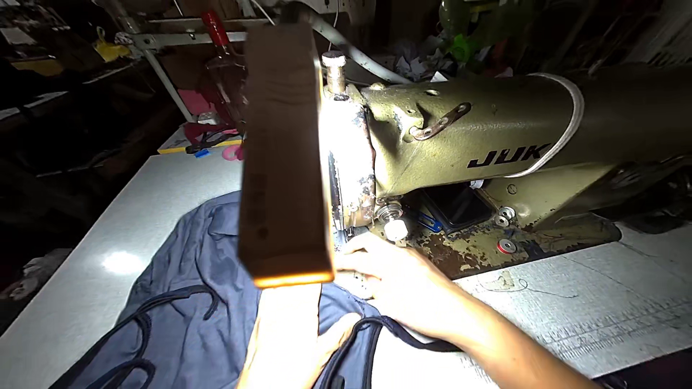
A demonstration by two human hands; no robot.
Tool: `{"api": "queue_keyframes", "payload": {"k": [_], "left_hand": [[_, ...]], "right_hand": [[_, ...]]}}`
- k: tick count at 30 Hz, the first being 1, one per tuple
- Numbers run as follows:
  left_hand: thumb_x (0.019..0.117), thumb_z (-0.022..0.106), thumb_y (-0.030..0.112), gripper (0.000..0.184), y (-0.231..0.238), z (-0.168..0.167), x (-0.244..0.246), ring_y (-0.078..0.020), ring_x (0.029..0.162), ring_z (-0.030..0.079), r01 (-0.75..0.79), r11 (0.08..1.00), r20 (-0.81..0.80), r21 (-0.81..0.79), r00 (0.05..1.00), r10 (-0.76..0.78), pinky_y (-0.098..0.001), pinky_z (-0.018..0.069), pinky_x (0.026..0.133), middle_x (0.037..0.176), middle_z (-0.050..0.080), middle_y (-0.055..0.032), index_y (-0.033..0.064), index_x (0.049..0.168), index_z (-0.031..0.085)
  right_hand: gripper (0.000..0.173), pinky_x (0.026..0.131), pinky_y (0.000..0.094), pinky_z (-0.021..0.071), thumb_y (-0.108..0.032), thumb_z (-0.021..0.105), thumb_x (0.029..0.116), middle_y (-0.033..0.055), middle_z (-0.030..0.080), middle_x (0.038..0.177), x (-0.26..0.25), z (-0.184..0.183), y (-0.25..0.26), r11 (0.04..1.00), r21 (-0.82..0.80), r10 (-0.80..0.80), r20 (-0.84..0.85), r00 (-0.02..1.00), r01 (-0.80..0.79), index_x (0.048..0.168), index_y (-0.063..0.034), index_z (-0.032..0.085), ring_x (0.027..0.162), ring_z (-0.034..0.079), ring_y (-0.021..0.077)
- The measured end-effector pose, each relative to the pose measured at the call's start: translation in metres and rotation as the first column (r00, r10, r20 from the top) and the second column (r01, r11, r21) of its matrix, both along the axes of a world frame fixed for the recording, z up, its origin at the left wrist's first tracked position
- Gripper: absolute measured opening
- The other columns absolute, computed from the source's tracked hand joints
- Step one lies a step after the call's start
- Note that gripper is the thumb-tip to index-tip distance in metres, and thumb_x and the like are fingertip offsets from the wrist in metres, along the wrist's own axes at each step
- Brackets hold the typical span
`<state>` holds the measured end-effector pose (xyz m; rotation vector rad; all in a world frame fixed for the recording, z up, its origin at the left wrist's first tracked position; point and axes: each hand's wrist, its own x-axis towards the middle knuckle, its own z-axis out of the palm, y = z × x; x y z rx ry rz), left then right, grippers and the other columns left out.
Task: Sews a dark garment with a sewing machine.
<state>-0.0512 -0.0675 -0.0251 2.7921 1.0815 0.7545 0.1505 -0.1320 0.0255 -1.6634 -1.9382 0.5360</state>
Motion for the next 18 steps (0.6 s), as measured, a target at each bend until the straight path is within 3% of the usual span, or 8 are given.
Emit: {"api": "queue_keyframes", "payload": {"k": [1, 4, 6, 9, 12, 15, 18], "left_hand": [[0.0867, 0.041, 0.079, 0.08, 0.001, 0.001, 0.0, -0.0343, 0.117, 0.063, -0.015, 1.0, 0.004, 0.011, 1.0, 0.015, -0.0571, 0.047, 0.095, 0.119, 0.071, -0.011, 0.0133, 0.121, 0.071], [0.0855, 0.052, 0.072, 0.06, 0.012, 0.002, -0.009, -0.0311, 0.103, 0.065, -0.022, 0.999, 0.059, -0.025, 0.998, 0.023, -0.0568, 0.0466, 0.089, 0.098, 0.071, -0.0058, 0.018, 0.097, 0.076], [0.0875, 0.056, 0.061, 0.045, 0.027, 0.004, -0.02, -0.0255, 0.1, 0.063, 0.003, 0.994, 0.076, -0.112, 0.997, 0.006, -0.054, 0.0456, 0.087, 0.091, 0.068, 0.0, 0.0196, 0.087, 0.076], [0.0862, 0.062, 0.054, 0.035, 0.043, 0.011, -0.03, -0.0167, 0.099, 0.058, 0.066, 0.964, 0.086, -0.257, 0.995, -0.046, -0.0465, 0.042, 0.088, 0.087, 0.063, 0.0074, 0.0226, 0.083, 0.076], [0.0869, 0.061, 0.053, 0.034, 0.049, 0.011, -0.027, -0.0141, 0.093, 0.056, 0.106, 0.962, 0.093, -0.252, 0.992, -0.085, -0.0422, 0.0396, 0.084, 0.081, 0.059, 0.0081, 0.0217, 0.079, 0.074], [0.0883, 0.064, 0.044, 0.031, 0.06, 0.014, -0.03, -0.0179, 0.093, 0.058, 0.043, 0.945, 0.11, -0.324, 0.994, -0.008, -0.0476, 0.0423, 0.085, 0.082, 0.06, 0.004, 0.0163, 0.076, 0.072], [0.0876, 0.067, 0.038, 0.028, 0.083, 0.007, -0.045, -0.0241, 0.095, 0.059, -0.012, 0.967, 0.149, -0.255, 0.987, 0.052, -0.0529, 0.043, 0.084, 0.084, 0.063, -0.0001, 0.0126, 0.077, 0.073]], "right_hand": [[0.033, 0.091, 0.0397, 0.054, -0.022, 0.048, 0.1062, 0.0041, 0.067, 0.127, -0.003, 0.0, 0.005, 0.997, 0.01, 0.077, 0.005, 0.997, -0.077, 0.13, -0.0214, 0.07, 0.112, 0.066, 0.0177], [0.039, 0.086, 0.0506, 0.0516, -0.019, 0.045, 0.1018, 0.0124, 0.071, 0.113, -0.009, -0.002, 0.009, 0.986, -0.08, 0.145, -0.006, 0.989, -0.145, 0.133, -0.0135, 0.067, 0.101, 0.068, 0.0275], [0.034, 0.087, 0.05, 0.0522, -0.02, 0.045, 0.1032, 0.0103, 0.073, 0.107, -0.008, -0.012, 0.009, 0.989, -0.077, 0.121, -0.068, 0.99, -0.126, 0.12, -0.0117, 0.073, 0.1, 0.069, 0.0247], [0.033, 0.086, 0.0362, 0.0505, -0.017, 0.046, 0.104, 0.0008, 0.074, 0.099, -0.006, -0.021, 0.011, 0.996, -0.083, 0.023, -0.237, 0.971, -0.044, 0.105, -0.0129, 0.078, 0.095, 0.066, 0.0097], [0.027, 0.077, 0.0272, 0.0479, -0.011, 0.048, 0.0986, -0.0047, 0.065, 0.079, -0.004, -0.025, 0.014, 0.997, -0.072, 0.0, -0.351, 0.936, -0.027, 0.089, -0.0092, 0.074, 0.078, 0.059, 0.0023], [0.024, 0.063, 0.0158, 0.0413, -0.008, 0.049, 0.095, -0.0137, 0.051, 0.067, 0.002, -0.024, 0.014, 0.988, -0.132, -0.009, -0.567, 0.824, -0.079, 0.077, -0.0137, 0.062, 0.064, 0.047, -0.0059], [0.029, 0.058, 0.011, 0.0382, -0.002, 0.048, 0.0956, -0.0168, 0.05, 0.064, 0.007, -0.02, 0.009, 0.987, -0.142, -0.055, -0.731, 0.68, -0.072, 0.074, -0.0162, 0.062, 0.059, 0.044, -0.0096]]}}
